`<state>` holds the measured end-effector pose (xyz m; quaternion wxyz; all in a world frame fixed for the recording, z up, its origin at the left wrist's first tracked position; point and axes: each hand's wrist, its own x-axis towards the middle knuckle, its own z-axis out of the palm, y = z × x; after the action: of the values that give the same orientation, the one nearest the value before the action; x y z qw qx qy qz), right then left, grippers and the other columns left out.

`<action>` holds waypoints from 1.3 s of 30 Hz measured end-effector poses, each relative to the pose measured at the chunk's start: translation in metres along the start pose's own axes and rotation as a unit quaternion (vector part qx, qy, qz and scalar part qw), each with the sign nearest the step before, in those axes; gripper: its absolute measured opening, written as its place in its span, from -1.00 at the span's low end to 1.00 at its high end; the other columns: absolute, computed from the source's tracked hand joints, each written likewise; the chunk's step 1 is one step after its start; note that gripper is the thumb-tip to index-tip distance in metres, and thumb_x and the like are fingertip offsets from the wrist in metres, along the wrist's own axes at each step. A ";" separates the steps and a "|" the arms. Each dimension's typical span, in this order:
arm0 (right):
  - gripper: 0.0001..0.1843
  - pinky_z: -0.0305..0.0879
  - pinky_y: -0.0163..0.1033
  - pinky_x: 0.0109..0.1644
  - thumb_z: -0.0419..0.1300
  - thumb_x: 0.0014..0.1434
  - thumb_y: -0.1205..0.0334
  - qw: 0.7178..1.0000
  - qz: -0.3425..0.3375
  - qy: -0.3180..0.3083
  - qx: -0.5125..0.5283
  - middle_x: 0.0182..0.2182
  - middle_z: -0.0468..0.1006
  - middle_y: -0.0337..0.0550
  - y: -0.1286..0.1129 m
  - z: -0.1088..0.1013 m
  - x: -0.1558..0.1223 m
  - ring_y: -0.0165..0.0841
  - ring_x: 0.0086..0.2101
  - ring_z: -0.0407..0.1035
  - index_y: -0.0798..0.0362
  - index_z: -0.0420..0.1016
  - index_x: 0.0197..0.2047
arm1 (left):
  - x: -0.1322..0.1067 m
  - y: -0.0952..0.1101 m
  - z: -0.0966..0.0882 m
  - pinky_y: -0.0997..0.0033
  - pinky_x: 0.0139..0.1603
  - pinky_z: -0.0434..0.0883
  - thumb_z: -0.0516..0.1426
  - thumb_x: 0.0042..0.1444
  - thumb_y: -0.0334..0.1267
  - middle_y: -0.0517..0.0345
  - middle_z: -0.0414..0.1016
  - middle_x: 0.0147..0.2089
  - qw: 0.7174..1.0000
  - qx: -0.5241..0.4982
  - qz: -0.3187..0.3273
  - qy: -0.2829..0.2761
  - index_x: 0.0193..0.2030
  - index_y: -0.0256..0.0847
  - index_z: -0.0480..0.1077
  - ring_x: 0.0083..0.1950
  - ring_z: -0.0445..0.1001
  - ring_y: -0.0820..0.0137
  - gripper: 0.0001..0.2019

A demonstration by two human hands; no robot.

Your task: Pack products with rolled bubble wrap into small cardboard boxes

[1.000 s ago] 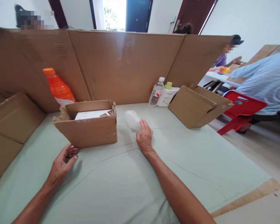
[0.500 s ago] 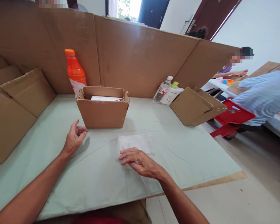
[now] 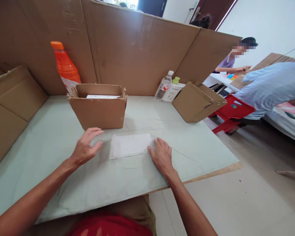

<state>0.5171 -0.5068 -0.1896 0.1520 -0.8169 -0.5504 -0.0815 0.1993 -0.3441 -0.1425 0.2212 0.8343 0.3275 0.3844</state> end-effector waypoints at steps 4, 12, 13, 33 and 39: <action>-0.72 0.29 0.12 0.11 0.11 0.27 0.12 0.999 -0.028 0.009 0.027 0.13 0.53 0.12 0.003 0.007 0.007 -0.01 0.11 0.38 0.06 0.52 -0.06 | 0.023 0.019 0.023 0.02 0.29 0.35 0.14 0.03 -0.31 -0.08 0.36 0.34 0.986 -0.017 0.013 -0.167 0.31 -0.19 0.33 0.31 0.35 0.07 -0.37; -0.87 0.26 0.06 0.08 0.11 0.20 0.27 0.991 -0.076 0.021 0.107 0.08 0.58 0.00 -0.010 -0.002 0.030 -0.07 0.08 0.41 -0.01 0.50 -0.26 | -0.008 0.014 0.016 0.24 -0.12 0.49 0.04 -0.02 -0.45 0.00 0.56 -0.04 0.968 0.039 -0.071 -0.238 0.12 -0.19 0.49 -0.15 0.55 0.22 -0.48; -0.86 0.26 0.06 0.09 0.11 0.19 0.28 0.990 -0.085 0.016 0.113 0.09 0.58 0.00 -0.015 -0.002 0.036 -0.07 0.08 0.41 -0.02 0.51 -0.25 | -0.018 0.017 0.012 0.27 -0.16 0.48 0.03 -0.01 -0.44 0.02 0.56 -0.05 0.966 0.038 -0.075 -0.245 0.11 -0.18 0.49 -0.19 0.54 0.25 -0.49; -0.74 0.41 0.05 0.11 0.15 0.31 0.28 0.947 -0.217 -0.046 0.234 0.10 0.58 -0.07 -0.042 -0.034 -0.012 -0.15 0.09 0.46 -0.07 0.52 0.04 | -0.092 0.048 -0.003 0.17 0.08 0.49 0.01 0.05 -0.60 -0.14 0.42 0.22 0.946 0.027 0.078 -0.314 0.02 -0.21 0.44 0.09 0.50 0.19 -0.56; -0.70 0.44 -0.01 0.09 0.16 0.32 0.38 0.939 -0.179 0.069 0.286 0.01 0.62 -0.07 -0.053 -0.051 -0.042 -0.21 0.02 0.51 -0.07 0.47 0.08 | -0.055 0.050 0.011 0.41 -0.23 0.42 0.05 0.22 -0.41 0.18 0.60 -0.28 0.958 -0.004 -0.050 -0.282 -0.21 -0.16 0.50 -0.28 0.54 0.37 -0.81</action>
<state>0.4535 -0.5423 -0.1462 0.3997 -0.6193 -0.6758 -0.0022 0.1999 -0.4196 -0.1457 0.3268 0.8904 0.2917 0.1236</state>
